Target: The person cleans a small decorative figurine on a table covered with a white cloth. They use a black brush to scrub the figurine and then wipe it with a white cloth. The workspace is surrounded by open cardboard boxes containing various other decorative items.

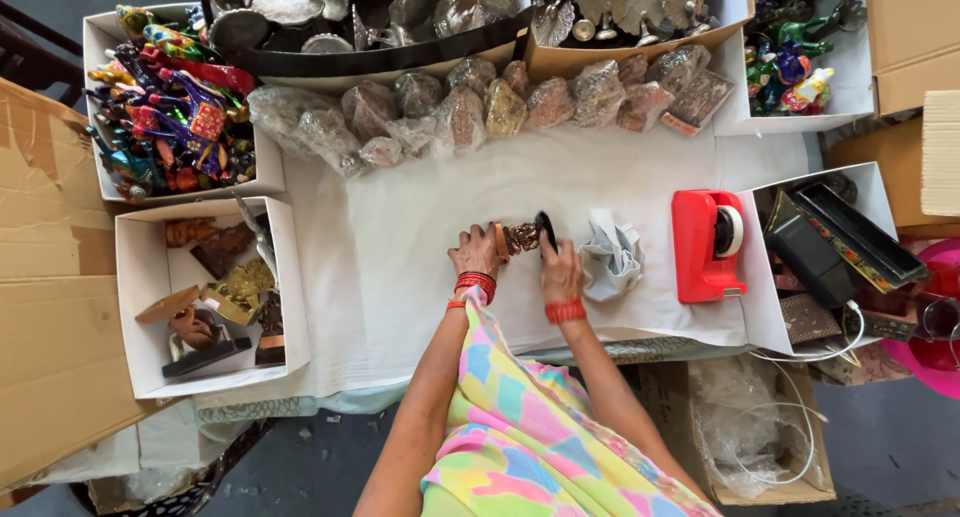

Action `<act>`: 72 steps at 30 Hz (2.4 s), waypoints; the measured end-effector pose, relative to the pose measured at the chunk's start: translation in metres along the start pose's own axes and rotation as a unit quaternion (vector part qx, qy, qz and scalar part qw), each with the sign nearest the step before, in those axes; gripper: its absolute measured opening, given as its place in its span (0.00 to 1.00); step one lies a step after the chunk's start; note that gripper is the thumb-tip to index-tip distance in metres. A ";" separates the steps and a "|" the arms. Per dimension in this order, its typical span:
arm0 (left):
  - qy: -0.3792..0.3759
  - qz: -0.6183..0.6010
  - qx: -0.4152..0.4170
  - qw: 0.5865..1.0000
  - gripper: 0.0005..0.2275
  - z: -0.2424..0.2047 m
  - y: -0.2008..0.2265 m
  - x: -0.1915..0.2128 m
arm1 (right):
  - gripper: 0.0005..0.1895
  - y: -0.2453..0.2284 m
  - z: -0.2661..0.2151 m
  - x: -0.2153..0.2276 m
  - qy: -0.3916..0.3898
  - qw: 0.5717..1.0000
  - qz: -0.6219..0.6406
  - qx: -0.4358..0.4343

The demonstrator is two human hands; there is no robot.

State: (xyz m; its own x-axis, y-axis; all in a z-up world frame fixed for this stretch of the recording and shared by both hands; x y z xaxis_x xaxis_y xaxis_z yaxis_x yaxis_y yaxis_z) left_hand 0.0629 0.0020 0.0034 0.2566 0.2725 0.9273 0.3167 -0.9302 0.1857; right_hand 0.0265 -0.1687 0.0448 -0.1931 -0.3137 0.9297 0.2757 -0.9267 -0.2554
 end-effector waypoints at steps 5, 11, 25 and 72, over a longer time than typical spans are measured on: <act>0.012 0.005 -0.009 1.000 0.33 0.006 0.002 -0.009 | 0.27 0.000 -0.015 0.001 -0.021 0.999 0.009 -0.029; 0.025 0.021 -0.027 0.999 0.33 0.011 0.002 -0.021 | 0.30 0.028 0.055 -0.020 -0.012 0.999 -0.014 -0.033; 0.015 0.027 -0.032 0.999 0.34 0.009 0.002 -0.014 | 0.28 -0.025 -0.015 -0.011 0.002 1.000 0.012 0.027; 0.087 0.010 -0.042 0.995 0.26 -0.003 0.004 0.007 | 0.31 -0.034 0.049 -0.038 -0.030 0.997 0.042 0.048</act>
State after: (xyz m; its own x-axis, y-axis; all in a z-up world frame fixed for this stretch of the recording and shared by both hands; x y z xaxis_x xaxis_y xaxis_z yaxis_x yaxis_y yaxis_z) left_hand 0.0629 -0.0002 0.0118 0.0972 0.2136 0.9721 0.2334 -0.9544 0.1864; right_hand 0.0707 -0.1155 0.0312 -0.1095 -0.3742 0.9208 0.3782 -0.8724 -0.3096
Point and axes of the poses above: each hand's wrist, its own z-axis towards the middle knuckle, its own x-axis out of the back of the hand, y = z × x, the point moved 7 cm from there along z, towards the middle knuckle, and after that the axes turned 12 degrees about x, right-handed, at the moved point
